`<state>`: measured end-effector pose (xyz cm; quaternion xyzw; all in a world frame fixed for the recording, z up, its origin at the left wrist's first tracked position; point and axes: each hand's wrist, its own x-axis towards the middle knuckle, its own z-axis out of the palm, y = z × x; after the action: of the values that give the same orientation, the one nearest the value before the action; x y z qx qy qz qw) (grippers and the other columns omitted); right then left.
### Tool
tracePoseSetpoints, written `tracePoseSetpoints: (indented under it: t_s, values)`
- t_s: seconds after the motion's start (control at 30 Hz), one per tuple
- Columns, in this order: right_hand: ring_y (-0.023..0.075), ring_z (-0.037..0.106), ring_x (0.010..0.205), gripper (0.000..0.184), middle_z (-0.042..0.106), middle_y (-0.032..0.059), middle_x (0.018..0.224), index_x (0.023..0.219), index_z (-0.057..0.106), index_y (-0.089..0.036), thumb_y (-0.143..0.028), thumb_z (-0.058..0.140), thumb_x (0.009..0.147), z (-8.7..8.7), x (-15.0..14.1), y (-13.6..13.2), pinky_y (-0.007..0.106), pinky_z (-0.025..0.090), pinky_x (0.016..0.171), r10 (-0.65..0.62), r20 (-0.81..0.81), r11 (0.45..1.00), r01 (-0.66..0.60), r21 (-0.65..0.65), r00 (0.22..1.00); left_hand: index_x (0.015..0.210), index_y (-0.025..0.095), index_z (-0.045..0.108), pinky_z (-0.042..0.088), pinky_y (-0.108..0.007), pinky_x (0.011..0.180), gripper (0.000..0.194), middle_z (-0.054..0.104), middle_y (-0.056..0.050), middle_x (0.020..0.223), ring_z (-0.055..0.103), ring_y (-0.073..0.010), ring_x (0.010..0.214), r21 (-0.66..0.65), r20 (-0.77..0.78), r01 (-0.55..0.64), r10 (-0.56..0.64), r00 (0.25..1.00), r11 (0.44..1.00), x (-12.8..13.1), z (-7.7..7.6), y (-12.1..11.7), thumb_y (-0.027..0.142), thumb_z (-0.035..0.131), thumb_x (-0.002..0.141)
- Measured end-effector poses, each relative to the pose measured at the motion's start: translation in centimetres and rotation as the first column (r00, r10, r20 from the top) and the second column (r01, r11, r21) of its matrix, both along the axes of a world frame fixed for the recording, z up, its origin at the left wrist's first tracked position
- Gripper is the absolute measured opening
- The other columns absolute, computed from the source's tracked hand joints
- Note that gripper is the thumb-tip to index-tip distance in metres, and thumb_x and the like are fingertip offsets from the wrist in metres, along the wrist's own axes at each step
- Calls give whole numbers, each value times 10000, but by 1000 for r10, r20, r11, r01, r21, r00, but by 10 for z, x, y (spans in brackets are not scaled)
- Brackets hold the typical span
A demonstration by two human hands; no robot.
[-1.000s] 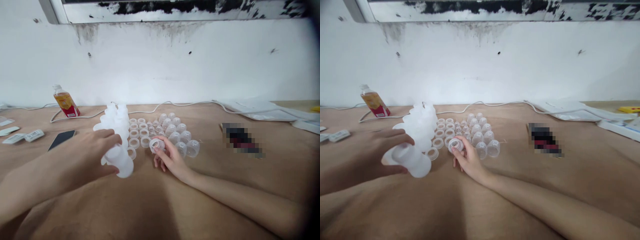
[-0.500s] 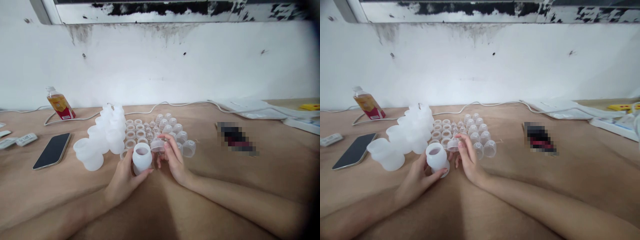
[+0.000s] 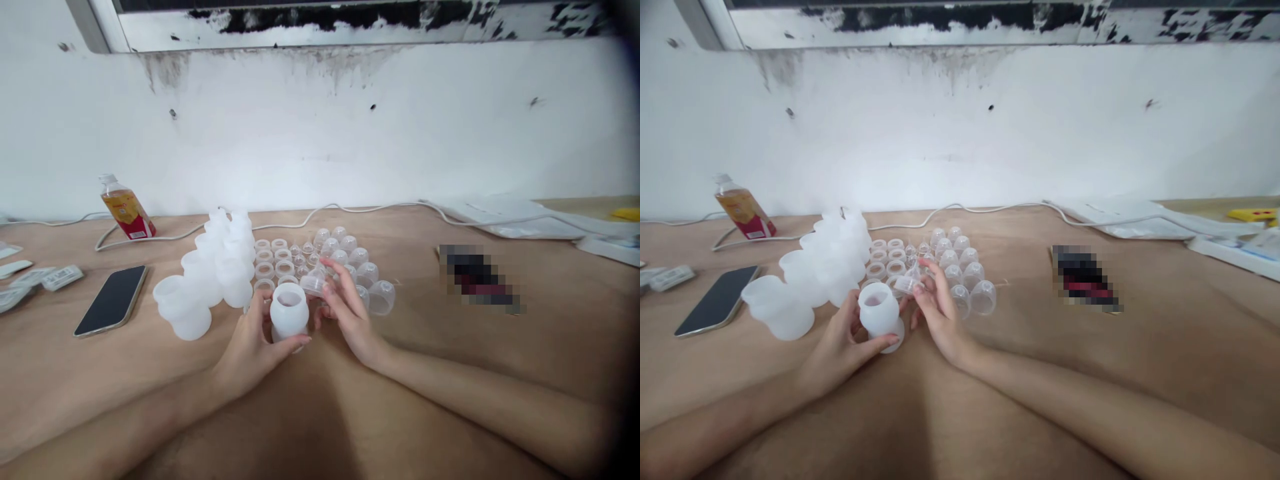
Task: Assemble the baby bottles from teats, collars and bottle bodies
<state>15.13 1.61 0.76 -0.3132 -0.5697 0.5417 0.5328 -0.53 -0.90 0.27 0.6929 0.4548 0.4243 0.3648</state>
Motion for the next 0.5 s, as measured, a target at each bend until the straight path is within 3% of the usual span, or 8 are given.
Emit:
tracePoseSetpoints:
  t_s: [0.23,0.37,0.5]
  values:
    - [143,517,908,543,493,22,1049,1226,226,-348,-284,514,771,30,9,5,326,434,792,47,-30,980,-41,194,998,993,209,403,425,-265,704,362,557,-6,894,531,-150,816,50,-129,31,-24,991,998,-7,21,3,372,570,716]
    - [154,508,959,607,501,39,1082,1234,220,-319,-259,563,737,39,15,11,340,419,833,157,68,965,-167,203,985,1019,211,437,414,-247,687,345,553,-7,923,519,-154,831,87,-169,70,-55,984,994,-11,33,4,379,541,736]
    - [153,501,987,640,494,58,1115,1240,227,-286,-224,588,716,42,23,21,332,416,841,275,226,928,-320,190,934,1057,221,448,407,-258,710,360,560,-7,965,518,-168,863,97,-225,87,-64,972,991,-15,34,8,380,528,744]
